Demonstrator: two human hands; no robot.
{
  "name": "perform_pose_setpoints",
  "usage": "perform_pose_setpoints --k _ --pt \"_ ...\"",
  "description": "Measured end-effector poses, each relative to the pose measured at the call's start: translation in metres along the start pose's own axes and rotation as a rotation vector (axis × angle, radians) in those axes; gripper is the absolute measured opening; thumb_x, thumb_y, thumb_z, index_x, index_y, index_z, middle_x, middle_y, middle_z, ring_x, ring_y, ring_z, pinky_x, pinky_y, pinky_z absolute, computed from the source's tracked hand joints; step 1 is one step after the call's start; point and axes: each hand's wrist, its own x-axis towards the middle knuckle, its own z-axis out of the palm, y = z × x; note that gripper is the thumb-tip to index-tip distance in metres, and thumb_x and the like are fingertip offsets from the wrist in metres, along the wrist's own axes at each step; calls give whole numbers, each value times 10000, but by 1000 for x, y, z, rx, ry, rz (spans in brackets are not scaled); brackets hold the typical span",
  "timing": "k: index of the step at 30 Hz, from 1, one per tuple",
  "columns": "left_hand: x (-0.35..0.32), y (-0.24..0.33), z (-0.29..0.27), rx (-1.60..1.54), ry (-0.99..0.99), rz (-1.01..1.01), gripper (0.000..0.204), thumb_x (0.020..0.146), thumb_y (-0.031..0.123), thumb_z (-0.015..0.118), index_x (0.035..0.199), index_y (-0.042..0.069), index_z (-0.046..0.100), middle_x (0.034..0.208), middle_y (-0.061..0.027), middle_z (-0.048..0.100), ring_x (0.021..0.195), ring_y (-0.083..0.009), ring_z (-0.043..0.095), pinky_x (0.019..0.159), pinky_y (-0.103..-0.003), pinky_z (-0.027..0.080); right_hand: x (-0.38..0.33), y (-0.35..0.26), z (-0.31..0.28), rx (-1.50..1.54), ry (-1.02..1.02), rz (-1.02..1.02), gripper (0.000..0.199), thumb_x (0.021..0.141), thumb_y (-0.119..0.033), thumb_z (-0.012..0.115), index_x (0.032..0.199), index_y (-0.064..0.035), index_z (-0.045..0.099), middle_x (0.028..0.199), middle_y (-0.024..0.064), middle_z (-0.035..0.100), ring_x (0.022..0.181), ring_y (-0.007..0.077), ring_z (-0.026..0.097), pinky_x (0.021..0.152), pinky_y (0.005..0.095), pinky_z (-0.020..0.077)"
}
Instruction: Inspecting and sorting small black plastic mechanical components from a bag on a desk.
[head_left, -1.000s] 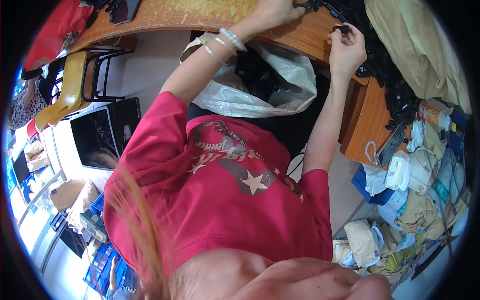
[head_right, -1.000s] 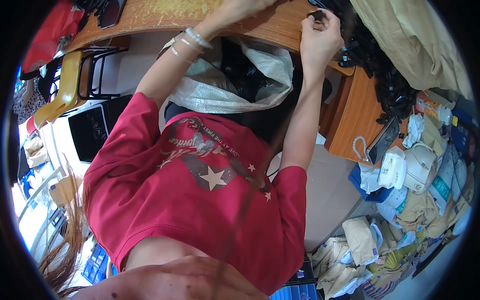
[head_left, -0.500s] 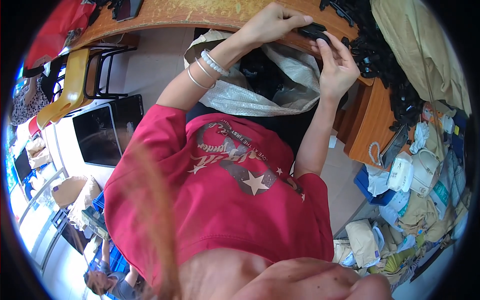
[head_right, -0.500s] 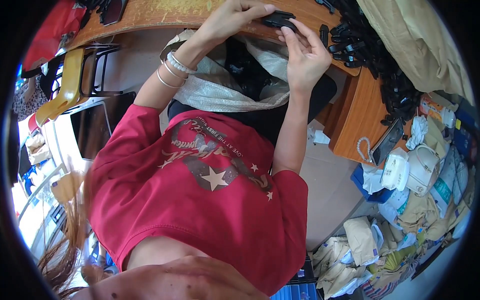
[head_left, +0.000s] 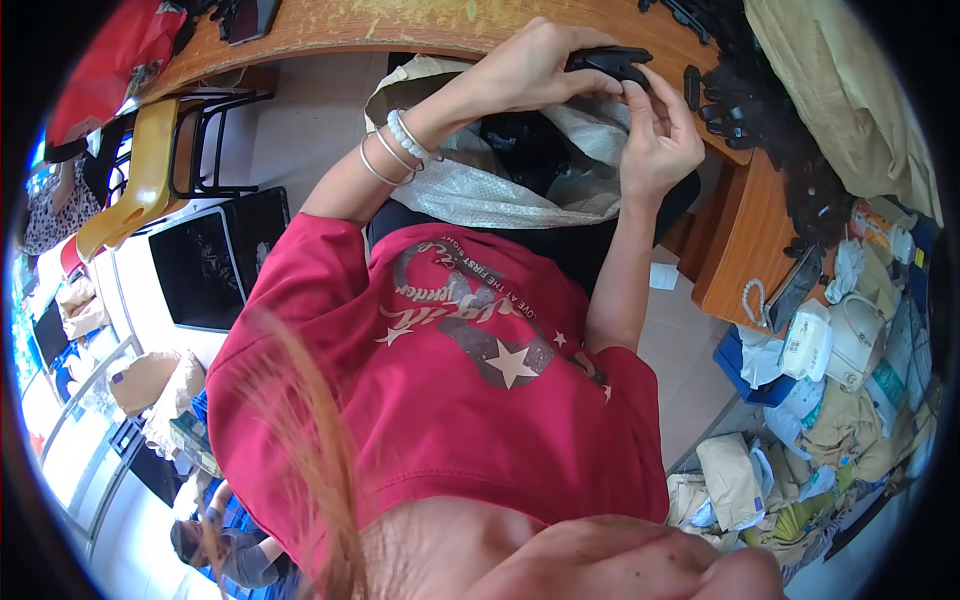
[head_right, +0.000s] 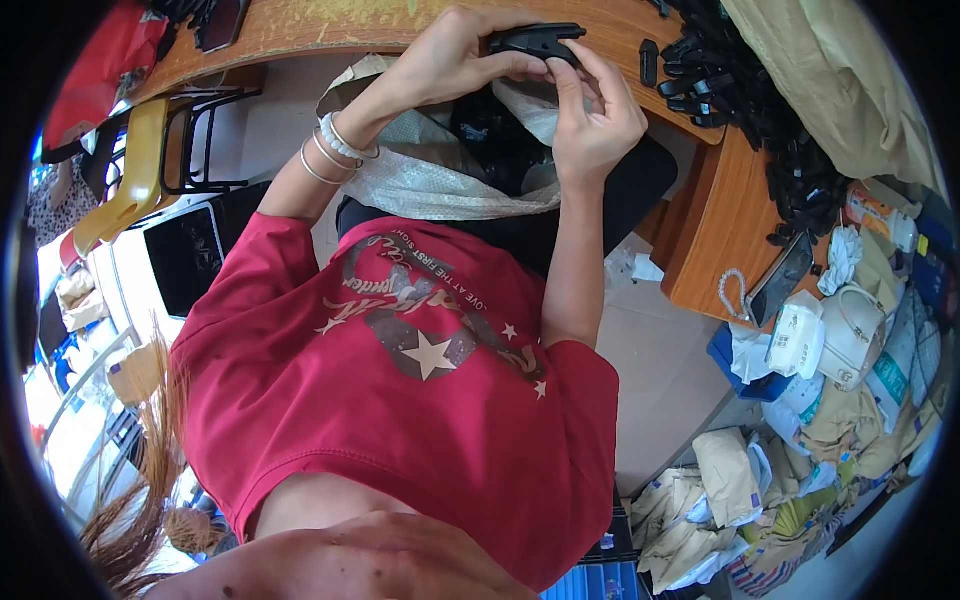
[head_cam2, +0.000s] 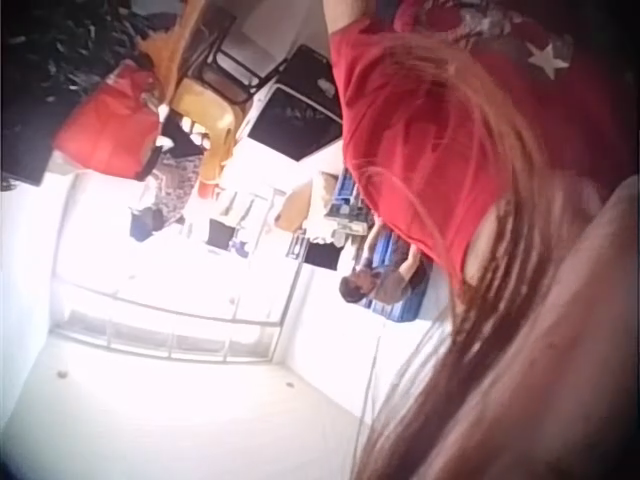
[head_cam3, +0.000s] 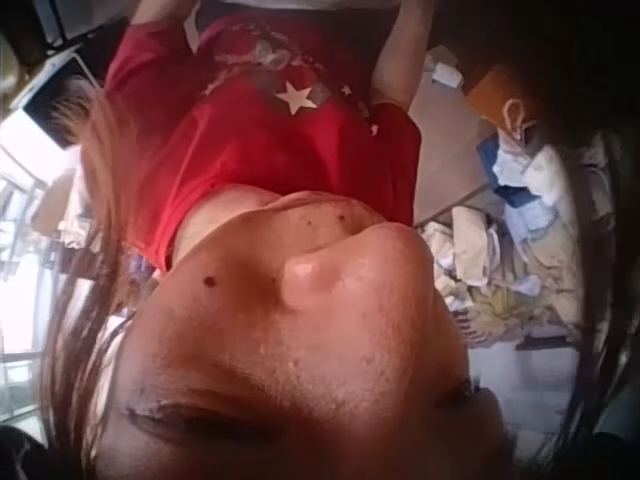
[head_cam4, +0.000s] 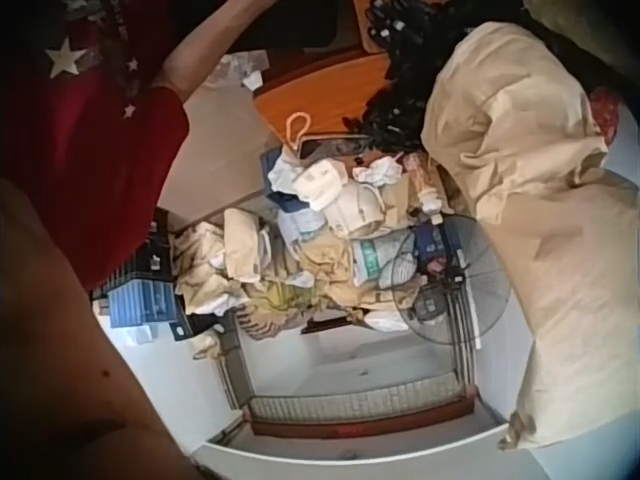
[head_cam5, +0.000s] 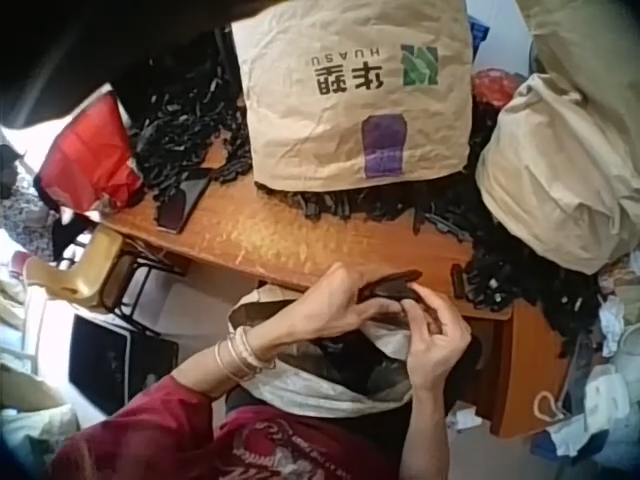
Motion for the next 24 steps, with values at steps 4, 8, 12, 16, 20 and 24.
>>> perform_pose_setpoints --k 4,8,12,16,20,24 --pt "-2 4 -6 18 -36 1 375 789 211 715 1096 7 648 788 -219 653 633 -315 649 599 -361 508 10 -1 -4 29 -77 -147 249 776 41 703 1023 17 674 963 81 651 787 124 633 692 227 521" --pt "-1 -2 -8 39 -53 92 363 790 196 711 1096 10 649 834 -230 652 657 -336 644 624 -369 510 13 0 -16 71 -216 50 314 758 40 711 1065 0 661 920 44 617 795 106 590 741 223 476" --pt "1 -3 -3 -7 -47 135 392 802 265 715 1096 14 651 784 -186 664 633 -282 661 621 -344 518 14 16 -18 84 -183 33 214 780 10 702 993 11 684 858 30 634 738 86 582 673 215 469" --pt "24 -8 -5 -259 -35 -135 370 895 332 613 936 -30 678 726 -102 665 638 -147 608 579 -299 483 22 19 -25 -140 -53 -19 115 816 -57 687 913 3 702 774 37 641 689 120 594 609 235 457" --pt "61 -8 -11 -389 36 -248 516 918 413 577 706 -53 643 573 -104 583 548 -123 544 531 -320 446 40 23 -37 -1135 131 -253 174 816 -196 700 894 -41 723 817 73 596 809 237 562 720 380 432" --pt "106 -50 30 16 140 -10 343 893 274 584 746 -35 610 680 -218 590 638 -287 622 581 -426 481 35 30 -35 -1197 -16 -210 178 796 -147 681 908 -10 699 907 95 573 922 265 504 792 408 346"
